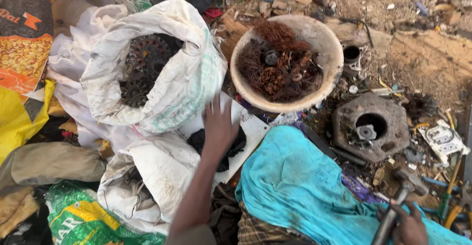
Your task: The person sits on the ground and dismantles small electric motor armatures, prying at the components with a screwdriver-like tool to separate copper windings, and hammering parts on a metal block. Sorted parts and copper wire accumulate in a large basin beside them.
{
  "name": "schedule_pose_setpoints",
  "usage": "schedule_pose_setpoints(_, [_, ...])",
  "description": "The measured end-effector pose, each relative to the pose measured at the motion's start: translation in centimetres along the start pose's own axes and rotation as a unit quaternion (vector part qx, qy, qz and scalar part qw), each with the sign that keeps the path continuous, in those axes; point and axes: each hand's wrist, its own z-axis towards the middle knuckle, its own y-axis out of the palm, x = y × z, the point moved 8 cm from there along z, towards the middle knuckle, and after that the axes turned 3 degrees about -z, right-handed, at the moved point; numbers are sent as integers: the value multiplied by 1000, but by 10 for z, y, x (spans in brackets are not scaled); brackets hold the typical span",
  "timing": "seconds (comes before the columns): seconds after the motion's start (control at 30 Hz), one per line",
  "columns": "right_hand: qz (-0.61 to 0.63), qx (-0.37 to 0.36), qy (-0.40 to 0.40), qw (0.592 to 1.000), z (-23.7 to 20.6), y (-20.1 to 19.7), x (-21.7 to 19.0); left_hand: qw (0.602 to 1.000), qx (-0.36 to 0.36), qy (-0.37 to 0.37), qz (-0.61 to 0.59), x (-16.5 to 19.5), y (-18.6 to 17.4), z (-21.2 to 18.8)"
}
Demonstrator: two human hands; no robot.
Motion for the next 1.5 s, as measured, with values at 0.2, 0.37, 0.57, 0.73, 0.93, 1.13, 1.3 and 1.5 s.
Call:
schedule_pose_setpoints(0.2, [-83,-143,-212,963,-46,49,-66,989,-68,-98,90,-89,105,-114])
schedule_pose_setpoints(0.37, [114,-299,-156,934,-127,101,-131,962,146,-90,-212,-114,88,-134])
schedule_pose_setpoints(0.57, [292,-527,-114,790,-239,165,-195,894,400,28,-198,-49,-57,-155])
schedule_pose_setpoints(0.73, [404,-619,-91,667,-282,168,-202,828,264,150,-472,92,-67,-176])
schedule_pose_setpoints(0.93, [289,-425,-314,798,-282,119,-210,824,-112,403,-381,365,-28,-214])
schedule_pose_setpoints(1.13, [518,-357,-535,564,-363,70,-224,796,65,454,-394,437,-59,-239])
schedule_pose_setpoints(1.3, [67,-162,-600,781,-374,13,-152,758,10,319,-568,413,-17,-229])
schedule_pose_setpoints(1.5, [288,-220,-406,839,-280,-46,-117,698,-63,397,-593,410,-28,-307])
